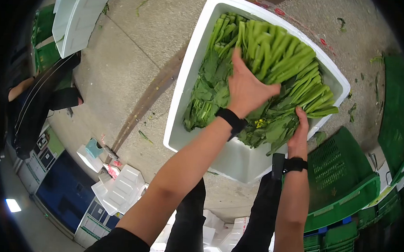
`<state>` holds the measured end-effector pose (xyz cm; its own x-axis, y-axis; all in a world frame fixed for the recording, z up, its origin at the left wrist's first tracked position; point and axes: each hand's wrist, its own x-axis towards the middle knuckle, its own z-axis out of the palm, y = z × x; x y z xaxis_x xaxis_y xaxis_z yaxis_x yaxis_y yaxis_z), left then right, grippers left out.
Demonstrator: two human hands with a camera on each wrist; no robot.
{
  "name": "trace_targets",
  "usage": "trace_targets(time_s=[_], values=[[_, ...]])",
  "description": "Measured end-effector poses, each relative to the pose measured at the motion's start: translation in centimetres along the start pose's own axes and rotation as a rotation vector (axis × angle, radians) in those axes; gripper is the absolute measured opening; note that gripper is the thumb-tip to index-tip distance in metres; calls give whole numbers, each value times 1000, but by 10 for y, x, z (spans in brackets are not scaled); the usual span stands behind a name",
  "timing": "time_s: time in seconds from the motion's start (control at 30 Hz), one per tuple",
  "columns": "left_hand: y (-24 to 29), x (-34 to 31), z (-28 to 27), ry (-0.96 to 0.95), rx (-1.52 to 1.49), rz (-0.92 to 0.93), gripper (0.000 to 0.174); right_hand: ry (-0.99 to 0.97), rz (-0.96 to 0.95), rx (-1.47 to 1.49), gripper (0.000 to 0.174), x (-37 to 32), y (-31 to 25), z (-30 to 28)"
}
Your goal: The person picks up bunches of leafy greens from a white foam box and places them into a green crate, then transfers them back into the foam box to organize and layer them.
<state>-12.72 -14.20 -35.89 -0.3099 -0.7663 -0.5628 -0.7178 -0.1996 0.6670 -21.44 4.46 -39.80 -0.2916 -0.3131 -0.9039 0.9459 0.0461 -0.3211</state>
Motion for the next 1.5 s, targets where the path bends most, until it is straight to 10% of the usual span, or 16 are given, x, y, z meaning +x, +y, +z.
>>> trace_targets(time_s=[0.23,0.6,0.87,1.23,1.5], values=[[-13,32,-19,-247,-141,-237,146,-37,-14,114,42,4,6,-4],[-6,21,-42,-592,-631,-437,63,-105,5,234,46,-6,4,-21],[-27,7,-42,-546,-867,-475,56,-122,-5,273,42,-21,4,-6],[-52,-113,-130,-536,-801,-547,62,-142,243,106,67,-158,4,-3],[34,-256,-207,-422,-777,-365,89,-354,256,-47,77,-276,-59,-6]])
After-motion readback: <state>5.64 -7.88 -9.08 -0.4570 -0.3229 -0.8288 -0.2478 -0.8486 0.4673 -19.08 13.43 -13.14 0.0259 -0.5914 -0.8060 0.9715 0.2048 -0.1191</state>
